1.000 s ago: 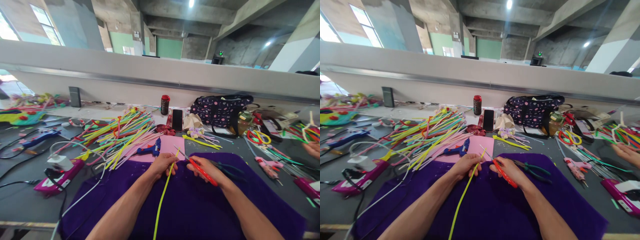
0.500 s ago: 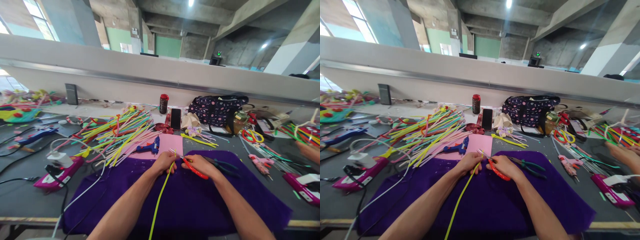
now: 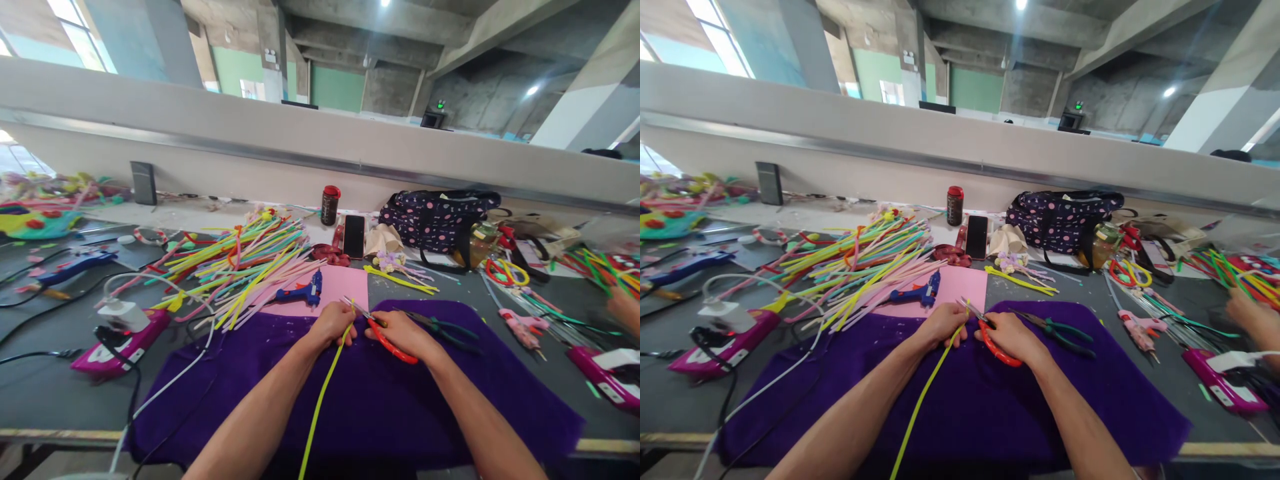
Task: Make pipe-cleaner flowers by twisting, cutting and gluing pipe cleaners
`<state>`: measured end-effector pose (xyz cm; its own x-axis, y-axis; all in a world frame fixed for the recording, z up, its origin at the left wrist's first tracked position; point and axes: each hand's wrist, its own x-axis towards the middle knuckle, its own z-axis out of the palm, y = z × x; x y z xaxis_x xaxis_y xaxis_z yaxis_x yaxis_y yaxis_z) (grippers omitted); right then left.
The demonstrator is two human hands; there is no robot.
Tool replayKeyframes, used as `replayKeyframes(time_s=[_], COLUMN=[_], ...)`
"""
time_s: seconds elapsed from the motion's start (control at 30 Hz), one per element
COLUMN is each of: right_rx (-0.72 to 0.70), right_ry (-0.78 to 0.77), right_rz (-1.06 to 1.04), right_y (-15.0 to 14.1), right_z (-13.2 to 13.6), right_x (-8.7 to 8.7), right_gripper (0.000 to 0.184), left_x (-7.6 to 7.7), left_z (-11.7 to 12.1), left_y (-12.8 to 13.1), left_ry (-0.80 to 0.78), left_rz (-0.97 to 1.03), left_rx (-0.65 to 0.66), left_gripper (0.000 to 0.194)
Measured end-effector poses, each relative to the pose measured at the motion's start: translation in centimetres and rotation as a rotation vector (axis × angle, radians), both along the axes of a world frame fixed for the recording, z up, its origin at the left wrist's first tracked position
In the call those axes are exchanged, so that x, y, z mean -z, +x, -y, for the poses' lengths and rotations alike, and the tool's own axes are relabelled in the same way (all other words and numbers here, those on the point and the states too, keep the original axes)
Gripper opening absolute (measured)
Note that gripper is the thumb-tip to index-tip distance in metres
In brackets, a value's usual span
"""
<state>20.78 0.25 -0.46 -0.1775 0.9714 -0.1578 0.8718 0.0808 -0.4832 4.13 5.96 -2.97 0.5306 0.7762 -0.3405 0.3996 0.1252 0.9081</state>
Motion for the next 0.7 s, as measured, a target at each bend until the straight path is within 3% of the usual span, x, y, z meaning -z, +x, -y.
replayKeyframes(time_s=[0.4,0.5,0.6,0.7], right_rx=[0.010,0.095,0.173,0.161], right_ry=[0.076,0.059,-0.072,-0.120], right_rz=[-0.010,-0.148,-0.364,-0.456], right_y=[0.3,1.3,2.4,2.7], right_z=[0.2,0.6,1.2,1.7], right_x=[0.2,0.0,-0.1,-0.4], right_gripper=[0.030,0.036,0.040,0.043], left_x=[0.0,0.2,0.4,0.3], left_z=[-0.1,-0.3,-0.7,-0.9], left_y=[-0.2,-0.6,-0.9,-0.7], left_ry=[-0.011,-0.045,-0.076,-0.084], left_rz=[0.027,0.161,0.303,0.395], left_rx=[0.001,-0.044,-0.116,-0.165], left_gripper=[0.034,0.027,0.026,0.027])
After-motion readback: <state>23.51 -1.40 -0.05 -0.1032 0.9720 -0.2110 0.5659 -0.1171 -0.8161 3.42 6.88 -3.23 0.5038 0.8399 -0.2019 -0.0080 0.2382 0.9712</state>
